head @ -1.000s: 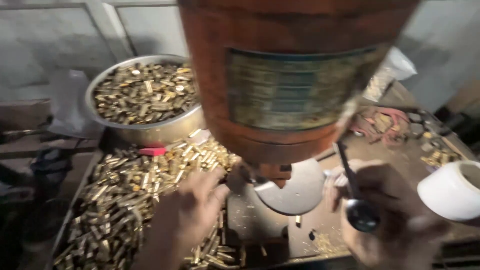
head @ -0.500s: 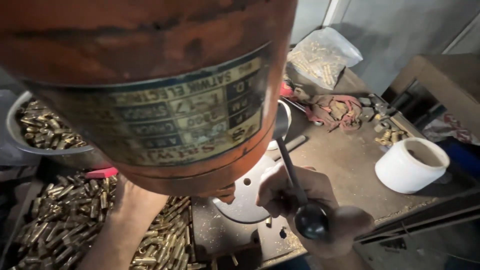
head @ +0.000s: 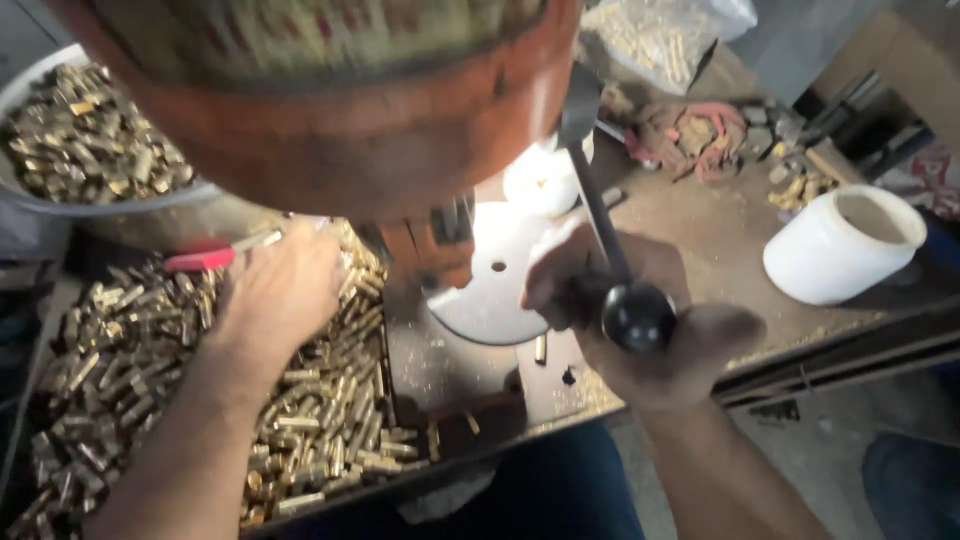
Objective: The operator uses a small bench-top drill press to process small brass metal components, picking them from a pile and placing them into the machine.
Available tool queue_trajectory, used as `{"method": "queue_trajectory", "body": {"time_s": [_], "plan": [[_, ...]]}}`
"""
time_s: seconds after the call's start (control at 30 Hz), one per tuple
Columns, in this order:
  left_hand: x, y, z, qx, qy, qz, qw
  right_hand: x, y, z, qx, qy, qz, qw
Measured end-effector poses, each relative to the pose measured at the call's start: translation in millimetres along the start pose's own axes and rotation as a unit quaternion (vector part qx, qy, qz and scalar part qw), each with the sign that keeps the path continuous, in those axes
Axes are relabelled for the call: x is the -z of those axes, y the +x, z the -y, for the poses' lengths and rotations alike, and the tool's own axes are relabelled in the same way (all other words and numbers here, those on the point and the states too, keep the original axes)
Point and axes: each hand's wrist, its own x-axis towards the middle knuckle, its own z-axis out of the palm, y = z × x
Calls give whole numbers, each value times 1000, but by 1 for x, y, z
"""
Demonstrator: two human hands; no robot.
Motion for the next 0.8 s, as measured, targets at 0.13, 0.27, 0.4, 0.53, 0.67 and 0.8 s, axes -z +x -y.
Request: {"method": "queue_trajectory", "body": {"time_s": [0.13, 0.27, 0.4, 0.53, 0.67, 0.8], "plan": [[4, -12, 7, 54, -42, 8, 998, -1, 0, 0, 25, 10, 7, 1000], [17, -35, 14, -97, -176, -216, 956, 4, 0, -3, 34, -5, 26, 999], [20, -68, -1, -73, -349, -216, 909, 9, 2, -8, 26, 7, 18, 999], [5, -96, -21, 31, -529, -152, 834, 6, -6, -6, 19, 7, 16, 1000], [13, -101, -38, 53, -651, -130, 746, -4, 3, 7, 8, 11, -14, 1000], [5, -100, -37, 83, -686, -71, 720, 3, -1, 0, -14, 34, -17, 999]]}}
